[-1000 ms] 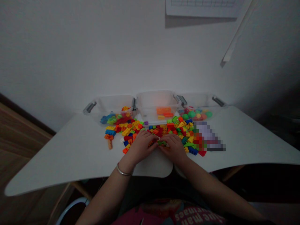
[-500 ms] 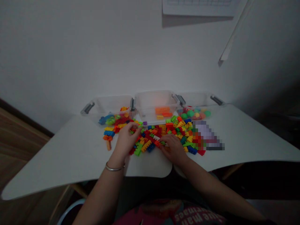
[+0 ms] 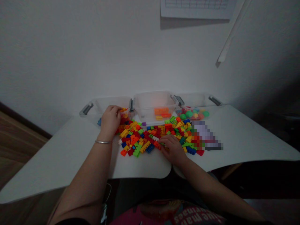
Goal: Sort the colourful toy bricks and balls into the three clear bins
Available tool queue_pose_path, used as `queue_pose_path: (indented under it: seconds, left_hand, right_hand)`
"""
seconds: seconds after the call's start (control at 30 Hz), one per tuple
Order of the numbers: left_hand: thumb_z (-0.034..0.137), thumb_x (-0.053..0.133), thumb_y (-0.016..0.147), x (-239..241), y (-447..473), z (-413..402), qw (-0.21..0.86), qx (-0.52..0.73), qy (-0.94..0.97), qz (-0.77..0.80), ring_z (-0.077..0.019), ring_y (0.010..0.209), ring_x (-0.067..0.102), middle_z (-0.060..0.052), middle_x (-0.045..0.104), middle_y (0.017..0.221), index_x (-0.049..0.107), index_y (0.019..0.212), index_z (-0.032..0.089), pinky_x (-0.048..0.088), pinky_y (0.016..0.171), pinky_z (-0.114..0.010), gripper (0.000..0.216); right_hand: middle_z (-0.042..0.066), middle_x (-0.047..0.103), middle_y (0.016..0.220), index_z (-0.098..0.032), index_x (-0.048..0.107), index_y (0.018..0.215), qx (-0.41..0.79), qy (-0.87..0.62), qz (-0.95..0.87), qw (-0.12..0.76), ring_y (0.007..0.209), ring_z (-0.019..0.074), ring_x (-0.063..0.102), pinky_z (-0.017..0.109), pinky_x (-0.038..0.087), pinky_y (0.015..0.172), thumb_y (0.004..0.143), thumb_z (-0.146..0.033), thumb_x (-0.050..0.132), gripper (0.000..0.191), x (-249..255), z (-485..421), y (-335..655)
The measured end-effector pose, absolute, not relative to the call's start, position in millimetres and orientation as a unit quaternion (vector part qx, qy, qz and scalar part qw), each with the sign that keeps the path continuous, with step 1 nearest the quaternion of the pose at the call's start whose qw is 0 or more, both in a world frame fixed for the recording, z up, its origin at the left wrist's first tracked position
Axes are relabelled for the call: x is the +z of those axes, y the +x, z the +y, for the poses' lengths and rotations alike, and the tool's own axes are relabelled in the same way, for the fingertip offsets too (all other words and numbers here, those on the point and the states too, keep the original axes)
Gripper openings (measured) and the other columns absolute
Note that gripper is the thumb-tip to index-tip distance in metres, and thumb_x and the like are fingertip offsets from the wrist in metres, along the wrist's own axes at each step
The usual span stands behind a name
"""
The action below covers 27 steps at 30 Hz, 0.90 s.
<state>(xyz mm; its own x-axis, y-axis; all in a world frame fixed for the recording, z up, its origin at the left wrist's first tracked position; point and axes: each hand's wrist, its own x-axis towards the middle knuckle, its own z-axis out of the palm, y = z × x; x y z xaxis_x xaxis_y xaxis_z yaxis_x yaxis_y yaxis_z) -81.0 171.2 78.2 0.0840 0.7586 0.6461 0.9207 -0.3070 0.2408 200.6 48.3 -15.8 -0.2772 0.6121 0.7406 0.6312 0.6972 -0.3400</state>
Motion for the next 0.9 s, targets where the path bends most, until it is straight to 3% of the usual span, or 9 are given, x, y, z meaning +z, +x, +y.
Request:
queue_pose_path:
  seconds: [0.23, 0.4, 0.53, 0.7, 0.9]
  left_hand:
    - [0.036, 0.037, 0.092, 63.0, -73.4, 167.3, 0.191, -0.242, -0.747, -0.589, -0.0292, 0.101, 0.058, -0.014, 0.068, 0.101, 0.067, 0.1, 0.014, 0.031, 0.105, -0.05, 0.038]
    - [0.034, 0.044, 0.087, 59.5, -71.2, 162.7, 0.172, -0.269, -0.741, -0.591, -0.0308, 0.114, 0.054, -0.014, 0.065, 0.118, 0.063, 0.119, 0.015, 0.018, 0.114, -0.053, 0.042]
    - [0.033, 0.048, 0.085, 58.7, -67.8, 159.3, 0.147, -0.286, -0.735, -0.597, -0.0343, 0.131, 0.041, -0.014, 0.051, 0.141, 0.052, 0.134, 0.016, 0.009, 0.116, -0.058, 0.053]
    - [0.041, 0.05, 0.085, 62.1, -62.4, 150.1, 0.133, -0.251, -0.722, -0.63, -0.0396, 0.14, 0.028, -0.016, 0.029, 0.156, 0.04, 0.144, 0.018, 0.014, 0.113, -0.062, 0.065]
    - [0.038, 0.053, 0.086, 73.3, -52.5, 119.3, 0.113, -0.252, -0.743, -0.609, -0.037, 0.134, 0.039, -0.016, 0.039, 0.15, 0.04, 0.143, 0.023, 0.016, 0.111, -0.067, 0.061]
  right_hand:
    - [0.006, 0.069, 0.095, -0.023, 0.062, 0.096, 0.007, -0.4, -0.797, 0.452, 0.091, 0.0213, 0.062, 0.039, 0.051, 0.084, 0.082, -0.01, 0.056, 0.02, -15.0, 47.2, 199.9]
    - [0.007, 0.069, 0.095, -0.022, 0.062, 0.096, 0.007, -0.404, -0.801, 0.442, 0.09, 0.022, 0.062, 0.039, 0.051, 0.083, 0.081, -0.01, 0.056, 0.021, -15.4, 47.4, 200.0]
    - [0.007, 0.069, 0.094, -0.022, 0.062, 0.096, 0.009, -0.399, -0.802, 0.443, 0.091, 0.0218, 0.061, 0.039, 0.051, 0.083, 0.082, -0.011, 0.056, 0.018, -15.8, 48.0, 200.4]
    - [0.006, 0.069, 0.094, -0.022, 0.062, 0.094, 0.014, -0.402, -0.805, 0.436, 0.09, 0.0217, 0.062, 0.04, 0.052, 0.083, 0.082, -0.012, 0.057, 0.017, -15.8, 48.2, 201.4]
    - [0.007, 0.069, 0.093, -0.021, 0.062, 0.094, 0.01, -0.396, -0.805, 0.442, 0.088, 0.0213, 0.062, 0.039, 0.052, 0.082, 0.081, -0.01, 0.056, 0.018, -14.5, 48.1, 202.0]
